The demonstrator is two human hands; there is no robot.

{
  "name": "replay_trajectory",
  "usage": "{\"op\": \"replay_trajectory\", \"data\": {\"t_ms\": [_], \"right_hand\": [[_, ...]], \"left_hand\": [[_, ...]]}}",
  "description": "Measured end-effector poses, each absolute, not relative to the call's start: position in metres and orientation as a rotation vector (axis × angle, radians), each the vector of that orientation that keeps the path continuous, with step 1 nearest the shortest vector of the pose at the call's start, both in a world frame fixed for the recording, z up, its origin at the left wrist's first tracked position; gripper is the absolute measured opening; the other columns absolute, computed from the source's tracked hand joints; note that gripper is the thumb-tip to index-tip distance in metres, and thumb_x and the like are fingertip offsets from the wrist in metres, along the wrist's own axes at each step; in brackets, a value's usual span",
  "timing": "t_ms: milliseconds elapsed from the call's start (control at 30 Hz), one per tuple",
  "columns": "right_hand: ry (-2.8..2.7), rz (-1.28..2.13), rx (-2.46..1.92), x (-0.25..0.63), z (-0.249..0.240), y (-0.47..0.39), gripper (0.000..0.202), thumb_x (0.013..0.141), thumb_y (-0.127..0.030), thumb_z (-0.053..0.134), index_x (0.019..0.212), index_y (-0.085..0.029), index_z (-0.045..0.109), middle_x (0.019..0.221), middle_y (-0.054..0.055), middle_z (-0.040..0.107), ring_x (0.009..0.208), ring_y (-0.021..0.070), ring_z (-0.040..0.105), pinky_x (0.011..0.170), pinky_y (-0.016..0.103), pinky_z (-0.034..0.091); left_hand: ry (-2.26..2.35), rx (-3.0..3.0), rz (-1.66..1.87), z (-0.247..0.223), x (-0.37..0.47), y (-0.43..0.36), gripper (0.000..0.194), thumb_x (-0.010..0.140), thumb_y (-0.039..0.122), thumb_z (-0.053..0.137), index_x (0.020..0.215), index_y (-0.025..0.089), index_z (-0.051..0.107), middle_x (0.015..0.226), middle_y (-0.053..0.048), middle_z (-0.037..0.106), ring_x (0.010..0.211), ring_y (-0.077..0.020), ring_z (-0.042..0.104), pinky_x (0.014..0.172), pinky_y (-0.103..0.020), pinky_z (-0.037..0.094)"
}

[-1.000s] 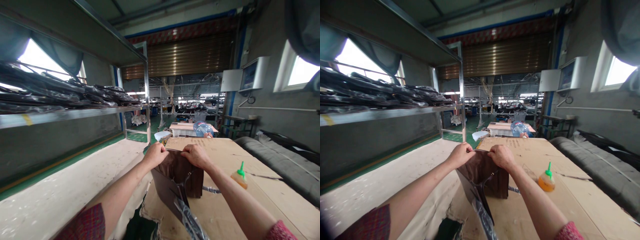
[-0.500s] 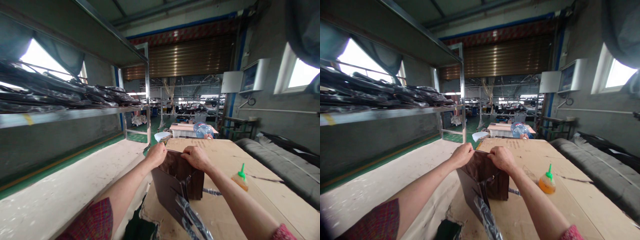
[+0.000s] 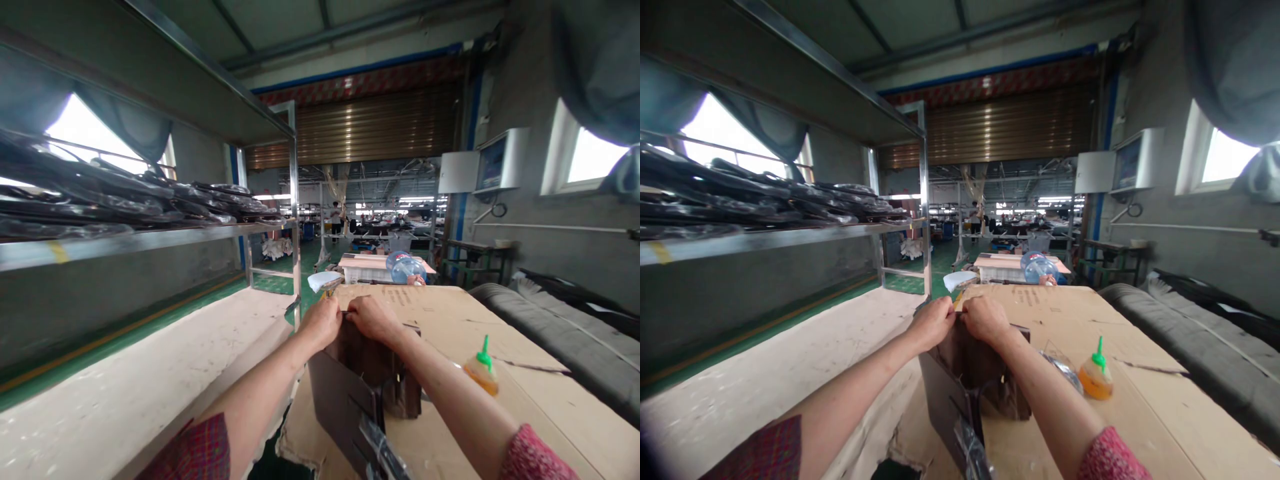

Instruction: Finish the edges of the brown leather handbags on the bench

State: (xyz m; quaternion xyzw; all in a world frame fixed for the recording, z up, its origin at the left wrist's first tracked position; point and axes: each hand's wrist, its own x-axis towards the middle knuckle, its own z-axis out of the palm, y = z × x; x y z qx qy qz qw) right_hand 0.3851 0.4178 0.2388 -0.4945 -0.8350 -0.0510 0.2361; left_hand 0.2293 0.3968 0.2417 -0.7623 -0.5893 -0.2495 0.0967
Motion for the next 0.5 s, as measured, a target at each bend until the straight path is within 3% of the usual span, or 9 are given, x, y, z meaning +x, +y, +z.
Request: {"op": "replay_trajectory", "data": {"t_ms": [200, 367, 500], "right_hand": [[-2.284, -0.195, -1.369, 0.381, 0.234, 0.415, 0.021, 0.087, -0.032, 0.055, 0.087, -0.021, 0.072, 0.094, 0.01, 0.072, 0.091, 0.0268, 0.066, 0.069, 0.031, 0.041], [-2.271, -0.015, -1.281, 0.387, 0.232, 0.409, 0.02, 0.086, -0.034, 0.056, 0.09, -0.022, 0.071, 0.094, 0.006, 0.072, 0.09, 0.0223, 0.066, 0.071, 0.029, 0.04], [-2.251, 0.093, -1.224, 0.391, 0.232, 0.41, 0.019, 0.084, -0.03, 0.056, 0.087, -0.022, 0.073, 0.091, 0.005, 0.072, 0.089, 0.02, 0.065, 0.071, 0.027, 0.04]], "left_hand": [[-1.686, -2.331, -0.844, 0.238, 0.223, 0.396, 0.012, 0.084, 0.012, 0.048, 0.074, 0.019, 0.049, 0.078, -0.006, 0.064, 0.08, -0.0229, 0.062, 0.065, -0.033, 0.032], [-1.665, -2.413, -1.027, 0.237, 0.219, 0.392, 0.012, 0.079, 0.013, 0.055, 0.076, 0.02, 0.046, 0.073, -0.001, 0.058, 0.074, -0.0187, 0.057, 0.065, -0.03, 0.032], [-1.794, -2.394, -1.15, 0.241, 0.214, 0.384, 0.039, 0.063, 0.021, 0.073, 0.087, 0.021, 0.043, 0.07, 0.005, 0.053, 0.064, -0.0156, 0.049, 0.058, -0.027, 0.029]]}}
